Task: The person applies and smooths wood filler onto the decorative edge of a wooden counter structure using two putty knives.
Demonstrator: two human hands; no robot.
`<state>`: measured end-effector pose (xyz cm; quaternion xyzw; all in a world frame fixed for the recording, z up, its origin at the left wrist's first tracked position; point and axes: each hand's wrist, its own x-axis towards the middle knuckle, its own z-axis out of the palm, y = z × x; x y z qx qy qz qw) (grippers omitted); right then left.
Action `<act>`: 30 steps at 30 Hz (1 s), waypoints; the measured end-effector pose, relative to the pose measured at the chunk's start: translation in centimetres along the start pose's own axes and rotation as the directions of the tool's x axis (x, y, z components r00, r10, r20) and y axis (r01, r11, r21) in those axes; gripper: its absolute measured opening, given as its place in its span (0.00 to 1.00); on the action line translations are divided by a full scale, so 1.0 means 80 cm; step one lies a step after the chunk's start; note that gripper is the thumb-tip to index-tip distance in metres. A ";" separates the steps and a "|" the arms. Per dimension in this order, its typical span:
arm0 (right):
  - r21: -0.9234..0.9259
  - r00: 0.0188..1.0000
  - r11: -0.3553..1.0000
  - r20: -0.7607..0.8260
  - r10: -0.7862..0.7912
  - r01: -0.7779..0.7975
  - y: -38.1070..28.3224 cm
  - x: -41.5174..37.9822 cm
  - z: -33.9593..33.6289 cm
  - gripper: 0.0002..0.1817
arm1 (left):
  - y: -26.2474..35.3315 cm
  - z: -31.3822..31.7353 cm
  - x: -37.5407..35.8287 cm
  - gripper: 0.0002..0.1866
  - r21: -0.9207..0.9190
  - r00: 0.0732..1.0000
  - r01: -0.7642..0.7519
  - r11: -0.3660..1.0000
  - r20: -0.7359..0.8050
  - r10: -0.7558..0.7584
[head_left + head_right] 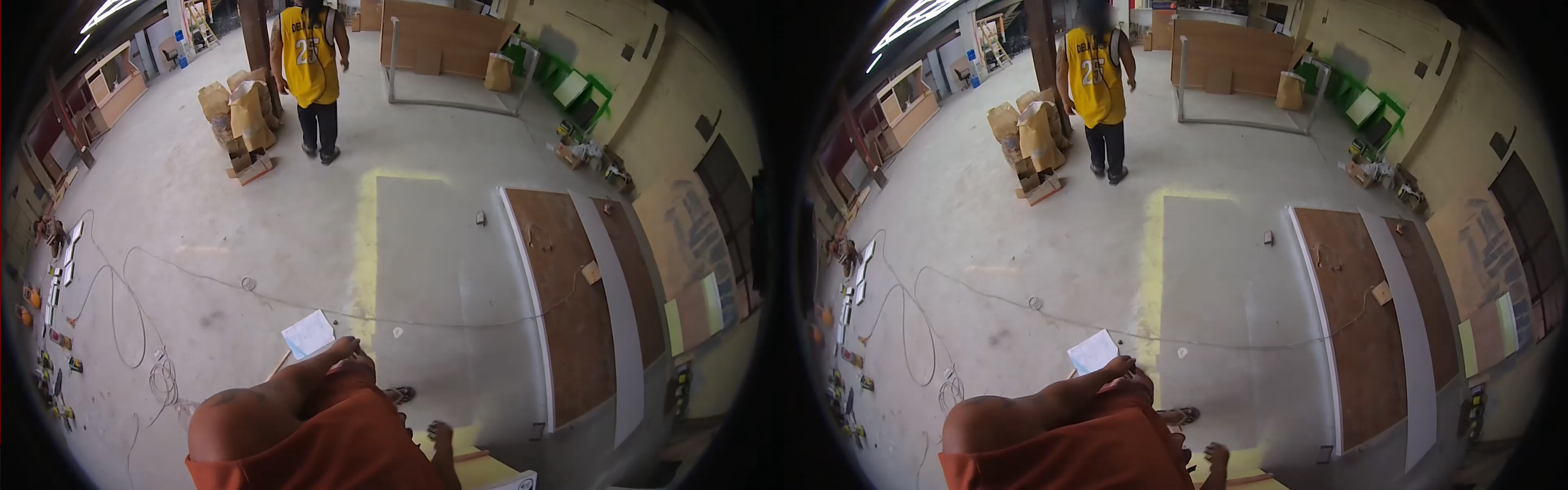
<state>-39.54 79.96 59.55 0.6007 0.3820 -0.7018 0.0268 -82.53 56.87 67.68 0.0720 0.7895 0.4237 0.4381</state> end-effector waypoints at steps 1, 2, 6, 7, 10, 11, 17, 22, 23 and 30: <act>-0.012 0.995 0.999 -0.097 -0.031 0.030 -0.050 0.008 -0.015 0.11 | 0.025 0.020 0.000 0.20 -0.083 0.998 0.053 0.995 0.046 -0.049; 0.100 0.990 0.993 -0.129 -0.053 0.066 -0.101 0.011 -0.034 0.14 | 0.035 0.039 0.011 0.20 -0.079 0.997 0.052 0.996 0.057 -0.047; 0.216 0.897 0.904 -0.340 -0.284 0.368 -0.235 0.032 -0.077 0.14 | 0.078 0.082 0.062 0.16 0.361 0.872 -0.349 0.864 0.464 0.158; 0.243 0.885 0.889 -0.368 -0.285 0.388 -0.253 0.035 -0.083 0.14 | 0.095 0.093 0.072 0.16 0.167 0.936 -0.186 0.968 0.329 0.123; 0.302 0.904 0.875 -0.323 -0.280 0.379 -0.273 0.040 -0.086 0.15 | 0.151 0.126 0.134 0.19 -0.106 0.981 -0.005 0.994 0.193 0.026; 0.288 0.918 0.896 -0.310 -0.247 0.338 -0.270 0.039 -0.085 0.14 | 0.171 0.137 0.157 0.22 -0.163 0.977 0.049 0.985 0.213 -0.013; 0.176 0.895 0.948 -0.411 -0.174 0.265 -0.005 0.202 -0.096 0.20 | 0.278 0.258 0.332 0.27 -0.010 0.968 0.105 0.994 0.232 -0.100; 0.819 0.813 0.568 -0.384 0.438 0.082 -0.072 0.058 -0.065 0.10 | 0.411 0.386 0.395 0.20 0.341 0.767 -0.067 0.938 0.619 -0.171; 0.844 0.799 0.527 -0.383 0.464 0.099 -0.074 0.048 -0.064 0.10 | 0.434 0.417 0.405 0.18 0.440 0.707 -0.161 0.883 0.676 -0.208; 0.405 0.554 0.669 -0.832 -0.013 0.624 -0.079 0.093 -0.076 0.18 | 0.588 0.660 0.440 0.20 0.662 0.558 -0.549 0.510 0.745 -0.366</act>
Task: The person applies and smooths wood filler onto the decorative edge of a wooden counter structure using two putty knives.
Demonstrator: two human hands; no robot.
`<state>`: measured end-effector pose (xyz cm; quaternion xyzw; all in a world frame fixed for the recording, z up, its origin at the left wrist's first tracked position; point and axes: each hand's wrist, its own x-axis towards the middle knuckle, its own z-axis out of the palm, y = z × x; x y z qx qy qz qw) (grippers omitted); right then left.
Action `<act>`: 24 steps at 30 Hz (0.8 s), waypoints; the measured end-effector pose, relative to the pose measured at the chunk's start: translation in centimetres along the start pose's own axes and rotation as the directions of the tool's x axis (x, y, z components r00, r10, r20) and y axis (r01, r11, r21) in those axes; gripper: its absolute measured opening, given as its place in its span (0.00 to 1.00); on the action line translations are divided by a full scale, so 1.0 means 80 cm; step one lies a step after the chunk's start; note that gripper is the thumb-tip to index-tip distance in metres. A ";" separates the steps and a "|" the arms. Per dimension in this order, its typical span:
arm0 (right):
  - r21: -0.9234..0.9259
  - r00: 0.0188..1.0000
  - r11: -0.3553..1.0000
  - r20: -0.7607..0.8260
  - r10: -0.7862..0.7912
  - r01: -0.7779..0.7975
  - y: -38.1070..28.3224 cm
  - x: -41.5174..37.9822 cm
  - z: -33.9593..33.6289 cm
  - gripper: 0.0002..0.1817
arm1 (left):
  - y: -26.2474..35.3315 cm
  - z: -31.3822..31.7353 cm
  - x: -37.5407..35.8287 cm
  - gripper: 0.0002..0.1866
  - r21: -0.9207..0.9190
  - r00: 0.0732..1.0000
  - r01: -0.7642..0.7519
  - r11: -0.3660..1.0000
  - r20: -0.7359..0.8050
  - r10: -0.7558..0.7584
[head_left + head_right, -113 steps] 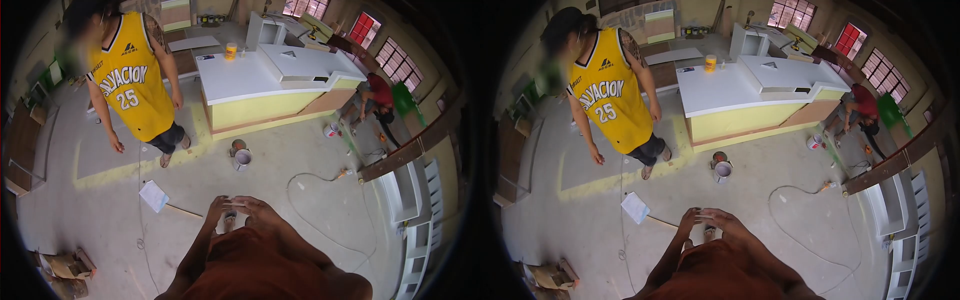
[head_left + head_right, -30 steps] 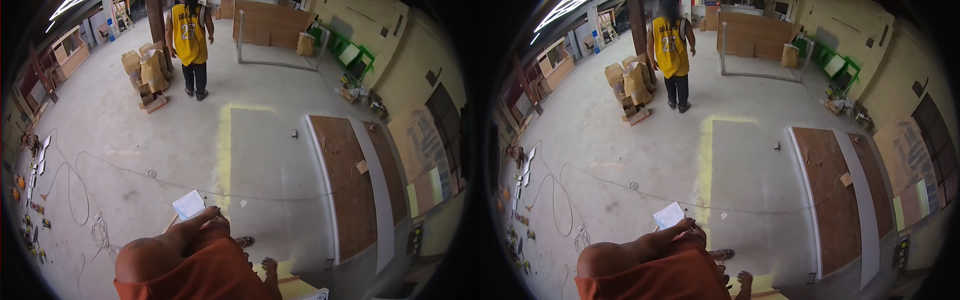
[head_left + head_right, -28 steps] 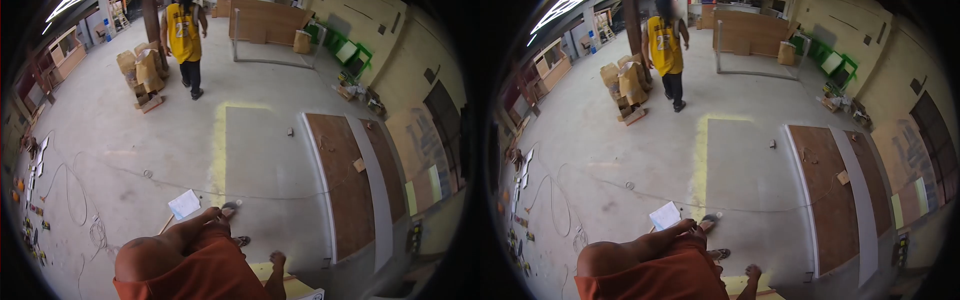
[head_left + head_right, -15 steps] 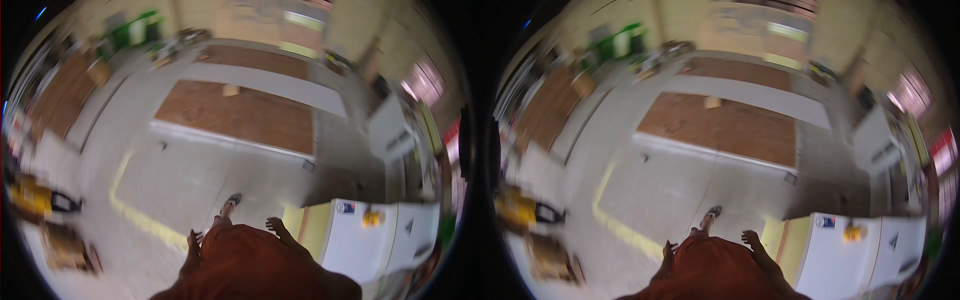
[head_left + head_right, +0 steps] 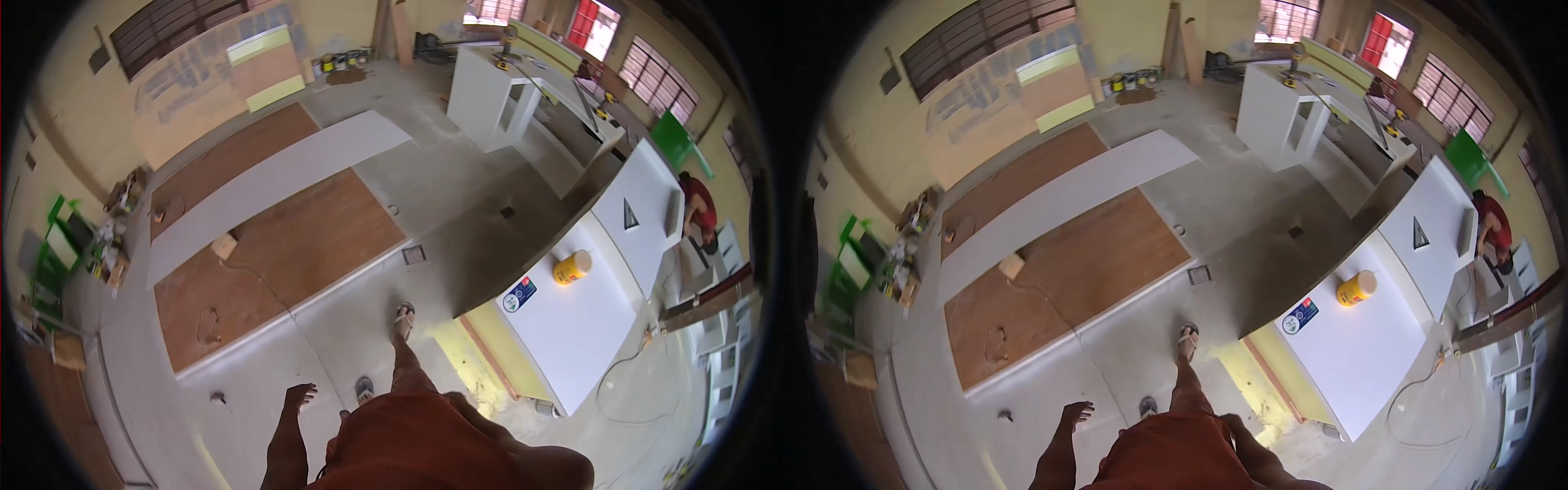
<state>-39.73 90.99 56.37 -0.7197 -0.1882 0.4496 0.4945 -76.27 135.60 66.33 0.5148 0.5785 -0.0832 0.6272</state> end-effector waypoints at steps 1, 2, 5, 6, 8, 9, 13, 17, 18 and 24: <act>0.025 0.999 0.999 -0.013 0.033 -0.033 0.060 -0.039 -0.034 0.18 | 0.040 0.003 0.015 0.20 -0.039 0.999 -0.050 0.998 -0.007 0.050; 0.051 0.997 0.996 -0.024 0.068 -0.067 0.147 -0.117 -0.082 0.18 | 0.079 0.008 0.029 0.21 -0.076 0.995 -0.097 0.992 -0.015 0.097; 0.132 0.981 0.974 -0.042 0.189 -0.182 0.044 0.031 -0.027 0.19 | 0.162 0.050 0.068 0.20 -0.168 0.987 -0.139 0.976 0.054 0.150; 0.162 0.972 0.962 -0.045 0.231 -0.221 -0.046 0.127 -0.001 0.19 | 0.189 0.070 0.074 0.20 -0.228 0.988 -0.097 0.969 0.096 0.121; 0.215 0.944 0.925 -0.042 0.328 -0.312 -0.131 0.178 -0.030 0.20 | 0.234 0.110 0.106 0.19 -0.206 0.957 0.014 0.978 0.288 0.047; 0.231 0.931 0.911 -0.047 0.362 -0.343 -0.168 0.211 -0.045 0.20 | 0.275 0.143 0.107 0.18 -0.025 0.935 -0.103 0.994 0.338 0.105; 0.230 0.987 0.960 0.059 0.148 -0.157 -0.244 0.285 -0.118 0.14 | 0.396 0.225 0.184 0.11 0.511 0.595 -0.801 0.312 0.616 0.517; 0.621 0.916 0.677 0.208 0.344 -0.395 -0.345 0.329 -0.153 0.14 | 0.545 0.264 0.244 0.19 0.413 0.675 -0.697 0.587 0.653 0.343; 0.587 0.920 0.709 0.242 0.307 -0.391 -0.327 0.348 -0.164 0.15 | 0.550 0.264 0.294 0.18 0.174 0.750 -0.541 0.822 0.542 0.379; 0.529 0.936 0.776 0.125 0.329 -0.344 -0.290 0.407 -0.210 0.16 | 0.653 0.287 0.337 0.15 0.116 0.874 -0.452 0.885 0.255 0.413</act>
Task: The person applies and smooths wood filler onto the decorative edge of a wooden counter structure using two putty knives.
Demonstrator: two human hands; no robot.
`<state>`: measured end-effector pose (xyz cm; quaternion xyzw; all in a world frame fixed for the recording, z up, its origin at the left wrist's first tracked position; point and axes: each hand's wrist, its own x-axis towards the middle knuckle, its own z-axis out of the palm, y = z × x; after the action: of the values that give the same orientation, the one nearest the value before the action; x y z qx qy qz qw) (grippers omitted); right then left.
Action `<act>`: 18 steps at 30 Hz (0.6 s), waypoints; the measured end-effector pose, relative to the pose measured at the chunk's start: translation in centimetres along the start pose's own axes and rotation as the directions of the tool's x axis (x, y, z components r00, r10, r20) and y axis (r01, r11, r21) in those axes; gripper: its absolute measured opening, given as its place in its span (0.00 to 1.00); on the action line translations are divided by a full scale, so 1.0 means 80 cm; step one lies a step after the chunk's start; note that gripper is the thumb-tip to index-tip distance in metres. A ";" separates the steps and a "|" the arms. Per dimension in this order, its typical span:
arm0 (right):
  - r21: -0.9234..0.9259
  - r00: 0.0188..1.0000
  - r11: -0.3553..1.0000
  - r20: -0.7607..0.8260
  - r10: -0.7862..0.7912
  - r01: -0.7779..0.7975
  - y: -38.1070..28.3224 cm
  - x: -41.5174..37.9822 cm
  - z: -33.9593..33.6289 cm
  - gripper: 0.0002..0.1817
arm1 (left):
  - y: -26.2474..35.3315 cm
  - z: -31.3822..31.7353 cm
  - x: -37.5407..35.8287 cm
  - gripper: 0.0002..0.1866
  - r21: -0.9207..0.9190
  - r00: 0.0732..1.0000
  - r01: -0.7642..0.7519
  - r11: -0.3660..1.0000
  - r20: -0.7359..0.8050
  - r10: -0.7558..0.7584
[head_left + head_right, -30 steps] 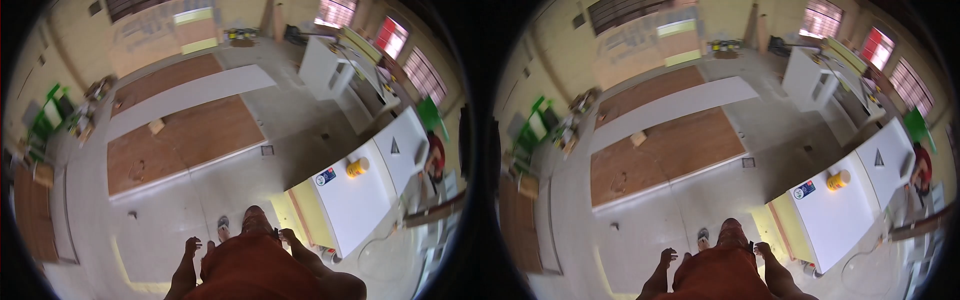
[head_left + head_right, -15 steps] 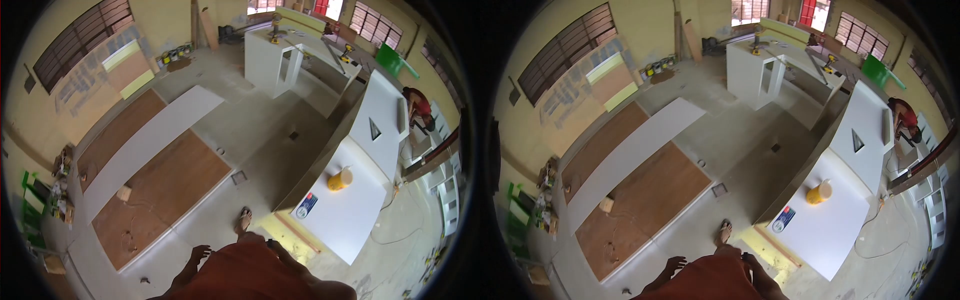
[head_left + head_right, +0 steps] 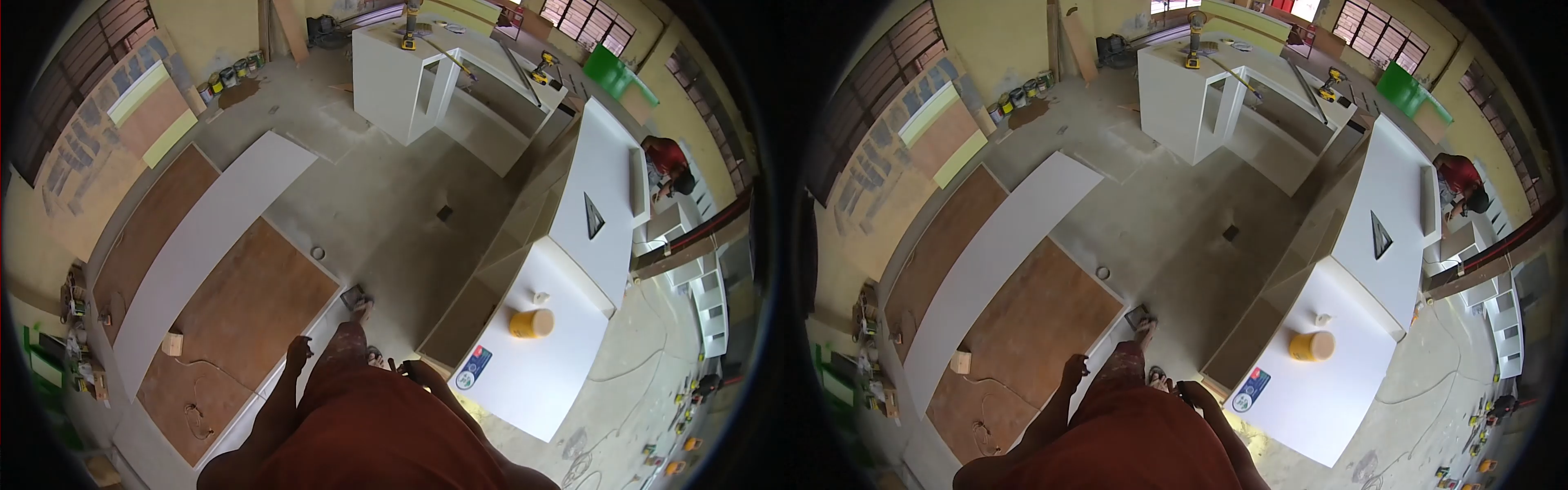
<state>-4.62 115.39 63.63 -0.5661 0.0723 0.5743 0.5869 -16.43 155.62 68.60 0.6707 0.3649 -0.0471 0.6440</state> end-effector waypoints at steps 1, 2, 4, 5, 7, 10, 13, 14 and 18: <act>-0.309 0.997 0.951 -0.068 -0.046 0.023 -0.024 -0.008 0.000 0.17 | -0.020 -0.004 0.020 0.15 0.023 0.998 0.067 0.998 0.010 -0.067; -0.305 0.996 0.952 -0.071 -0.045 0.022 -0.052 -0.006 0.006 0.17 | -0.039 -0.007 0.039 0.14 0.048 0.991 0.132 0.990 0.018 -0.133; -0.378 0.967 0.925 -0.221 -0.130 0.037 -0.088 0.007 0.000 0.20 | -0.061 -0.004 0.066 0.16 0.320 0.980 0.175 0.931 0.039 -0.197; -0.745 0.982 0.664 -0.168 -0.084 -0.071 -0.121 0.002 -0.009 0.19 | -0.057 -0.002 0.102 0.16 0.317 0.980 0.173 0.933 0.041 -0.196; -0.709 0.973 0.701 -0.205 -0.102 -0.075 -0.210 0.027 -0.043 0.19 | -0.068 -0.002 0.132 0.18 0.434 0.988 0.097 0.896 0.070 -0.141; -0.569 0.942 0.819 -0.308 -0.130 -0.073 -0.361 0.075 -0.093 0.18 | -0.012 -0.011 0.211 0.19 0.591 0.990 -0.028 0.806 0.127 -0.059; -0.395 0.919 0.912 -0.390 -0.053 -0.115 -0.463 0.091 -0.123 0.17 | 0.057 -0.013 0.347 0.21 0.723 0.982 -0.076 0.687 0.175 -0.076; -0.337 0.914 0.931 -0.406 -0.013 -0.137 -0.483 0.096 -0.133 0.17 | 0.096 0.009 0.433 0.22 0.759 0.979 -0.078 0.646 0.182 -0.096; -0.096 0.887 0.978 -0.445 0.123 -0.184 -0.560 0.168 -0.172 0.16 | 0.283 0.006 0.568 0.22 0.407 0.999 0.020 0.913 -0.041 -0.003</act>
<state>41.44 126.54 75.04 -0.7113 0.2072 0.4810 0.4688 29.38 176.82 63.09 0.7888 0.3636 -0.1126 0.4827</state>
